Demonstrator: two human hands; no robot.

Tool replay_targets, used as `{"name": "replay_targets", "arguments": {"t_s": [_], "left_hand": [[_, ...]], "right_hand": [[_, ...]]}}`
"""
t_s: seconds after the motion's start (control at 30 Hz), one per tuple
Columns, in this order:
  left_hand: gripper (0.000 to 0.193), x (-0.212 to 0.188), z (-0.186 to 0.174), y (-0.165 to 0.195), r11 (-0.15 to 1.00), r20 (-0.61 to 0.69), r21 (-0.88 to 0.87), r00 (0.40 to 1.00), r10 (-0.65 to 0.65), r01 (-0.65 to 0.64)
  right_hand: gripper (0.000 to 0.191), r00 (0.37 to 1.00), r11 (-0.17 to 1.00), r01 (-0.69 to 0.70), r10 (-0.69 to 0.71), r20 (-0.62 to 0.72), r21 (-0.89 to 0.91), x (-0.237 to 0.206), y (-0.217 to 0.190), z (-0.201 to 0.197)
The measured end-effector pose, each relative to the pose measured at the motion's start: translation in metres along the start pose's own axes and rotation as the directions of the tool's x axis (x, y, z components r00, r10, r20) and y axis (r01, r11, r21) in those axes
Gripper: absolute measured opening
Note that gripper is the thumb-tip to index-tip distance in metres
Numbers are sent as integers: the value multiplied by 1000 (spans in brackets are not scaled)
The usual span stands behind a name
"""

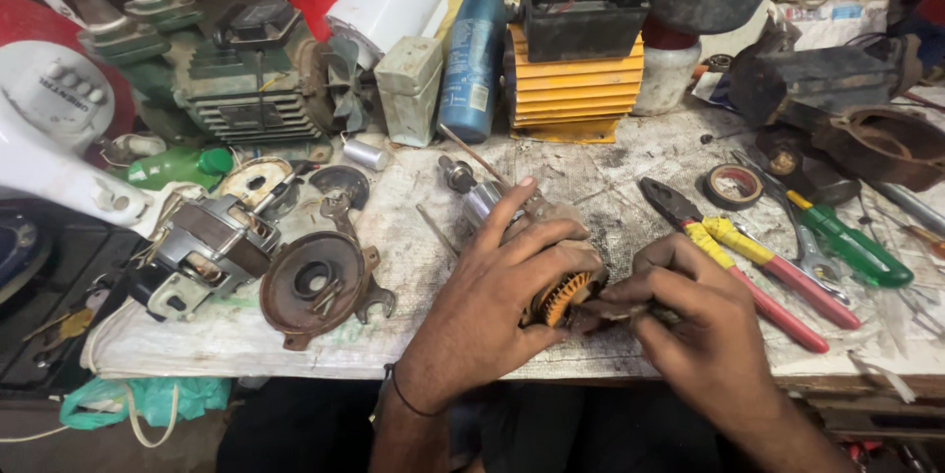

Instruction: The person disassembles a small electric motor on a workbench. They use a wrench to loosen bolts, remove the end cap, and separate the stator from the rotor. The person then uses a screwdriver and pliers to remove a retaining clip and separate the housing halves.

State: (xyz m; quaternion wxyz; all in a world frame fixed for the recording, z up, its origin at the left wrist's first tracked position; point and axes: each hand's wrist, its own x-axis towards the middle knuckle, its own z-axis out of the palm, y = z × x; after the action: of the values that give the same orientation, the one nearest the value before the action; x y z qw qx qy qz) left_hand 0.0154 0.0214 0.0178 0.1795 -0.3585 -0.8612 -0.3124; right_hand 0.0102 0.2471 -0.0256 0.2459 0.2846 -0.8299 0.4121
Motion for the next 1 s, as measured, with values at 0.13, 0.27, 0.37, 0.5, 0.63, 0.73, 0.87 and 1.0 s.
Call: {"name": "replay_targets", "arguments": {"t_s": [0.13,0.27,0.37,0.5,0.63,0.73,0.87,1.0], "left_hand": [[70,0,-2,4,1000,10,19,1000,20,-20],[73,0,-9,3,998,21,0,998,59,-59],[72,-3,-10,2,997,24,-17,997,75,-74],[70,-1,-6,-2,997,57,-55,997,52,-49],[71,1,-3,-2,998,8,-22,998,58,-57],[67,0,-3,0,998,6,-10,998,54,-54],[66,-1,1,1,999,-3,-18,999,38,-38],[68,0,-1,1,999,-4,-13,999,32,-32]], "right_hand": [[32,1000,997,-9,9,-2,75,-1,3,0],[32,1000,991,-24,25,-6,134,-3,8,2],[31,995,975,-72,55,85,212,-6,13,5],[30,1000,973,12,-6,-29,229,-7,17,7],[25,998,960,-55,42,53,275,-7,22,7],[25,1000,986,17,-18,6,164,-8,25,9],[26,997,950,-76,68,38,303,-9,28,8],[24,989,939,-144,145,22,313,-9,27,10]]}}
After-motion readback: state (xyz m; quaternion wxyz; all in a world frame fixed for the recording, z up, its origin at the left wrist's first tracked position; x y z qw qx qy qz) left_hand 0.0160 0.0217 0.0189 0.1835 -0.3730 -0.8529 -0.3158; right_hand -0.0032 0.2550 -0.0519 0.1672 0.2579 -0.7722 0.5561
